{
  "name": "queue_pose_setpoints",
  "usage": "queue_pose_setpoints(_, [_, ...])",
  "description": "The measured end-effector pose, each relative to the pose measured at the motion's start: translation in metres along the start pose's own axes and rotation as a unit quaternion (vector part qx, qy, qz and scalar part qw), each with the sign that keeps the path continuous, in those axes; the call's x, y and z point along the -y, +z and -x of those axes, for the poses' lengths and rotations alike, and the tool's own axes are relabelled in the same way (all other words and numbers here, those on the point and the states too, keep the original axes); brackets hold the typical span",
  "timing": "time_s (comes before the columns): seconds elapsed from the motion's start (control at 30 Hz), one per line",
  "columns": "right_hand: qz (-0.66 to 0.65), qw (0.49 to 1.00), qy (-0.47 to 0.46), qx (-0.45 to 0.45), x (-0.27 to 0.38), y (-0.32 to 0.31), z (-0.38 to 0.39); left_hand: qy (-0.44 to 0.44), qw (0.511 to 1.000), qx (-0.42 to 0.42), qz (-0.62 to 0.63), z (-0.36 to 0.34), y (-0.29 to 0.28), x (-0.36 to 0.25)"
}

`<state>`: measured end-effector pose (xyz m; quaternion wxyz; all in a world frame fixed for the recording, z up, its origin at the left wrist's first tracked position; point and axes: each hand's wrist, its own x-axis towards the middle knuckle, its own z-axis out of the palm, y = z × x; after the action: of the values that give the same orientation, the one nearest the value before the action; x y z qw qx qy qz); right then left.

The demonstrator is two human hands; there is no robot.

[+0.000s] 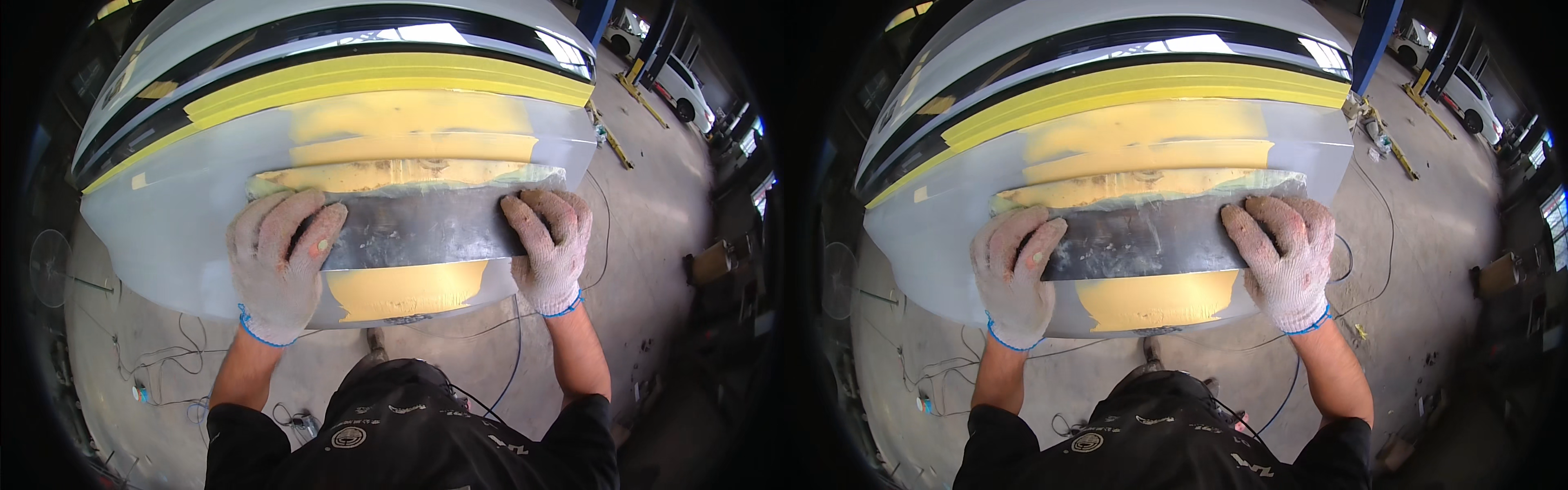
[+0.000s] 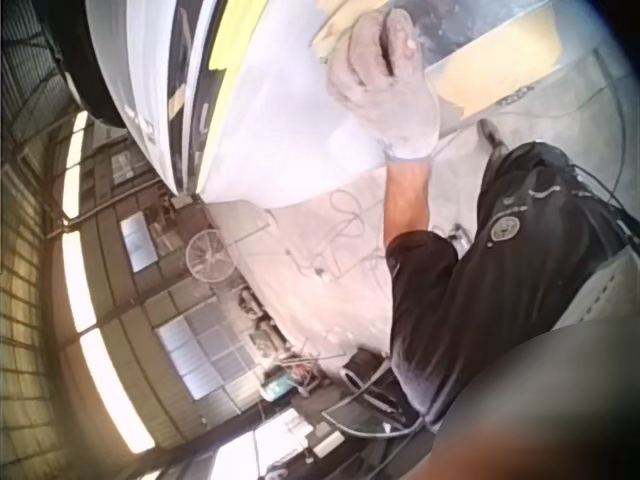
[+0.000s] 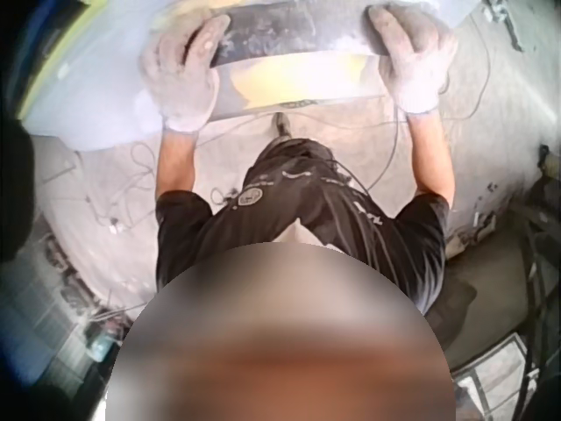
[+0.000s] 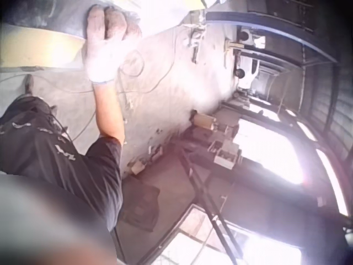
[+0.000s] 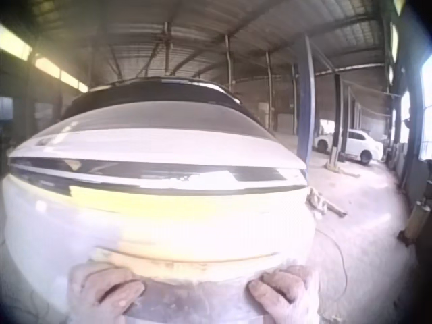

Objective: The person applies yellow body filler to a car bumper using a spreader, then smooths and levels the filler with a metal block. The work is performed in a workshop with tools and hoses visible on the floor.

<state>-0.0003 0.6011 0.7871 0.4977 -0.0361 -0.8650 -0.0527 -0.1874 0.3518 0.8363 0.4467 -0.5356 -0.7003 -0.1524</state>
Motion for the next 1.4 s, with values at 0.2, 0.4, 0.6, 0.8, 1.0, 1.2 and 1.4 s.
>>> queue_pose_setpoints(0.2, [0.016,1.000,-0.017,-0.005,0.001,0.030,-0.024,-0.006,1.000,-0.004,-0.013,0.000,0.015,0.029])
queue_pose_setpoints(0.4, [0.027,1.000,-0.011,-0.001,0.004,0.051,-0.034,-0.014,0.998,0.000,-0.054,0.000,0.028,0.041])
queue_pose_setpoints(0.6, [0.008,0.999,-0.002,0.034,0.011,0.063,-0.021,-0.025,0.999,0.018,-0.018,0.017,0.034,0.038])
queue_pose_setpoints(0.8, [0.000,1.000,-0.010,0.008,0.018,0.051,-0.025,-0.025,0.999,0.019,-0.022,0.019,0.020,0.038])
queue_pose_setpoints(1.0, [0.034,0.999,-0.017,0.023,0.019,0.057,-0.045,-0.025,0.998,0.020,-0.047,0.004,0.022,0.052])
queue_pose_setpoints(1.2, [0.029,0.999,-0.019,0.032,0.017,0.067,-0.050,-0.036,0.995,0.046,-0.084,0.006,0.029,0.057])
queue_pose_setpoints(1.4, [0.014,0.999,-0.014,0.035,0.021,0.065,-0.048,-0.066,0.997,0.042,-0.005,0.013,0.029,0.059])
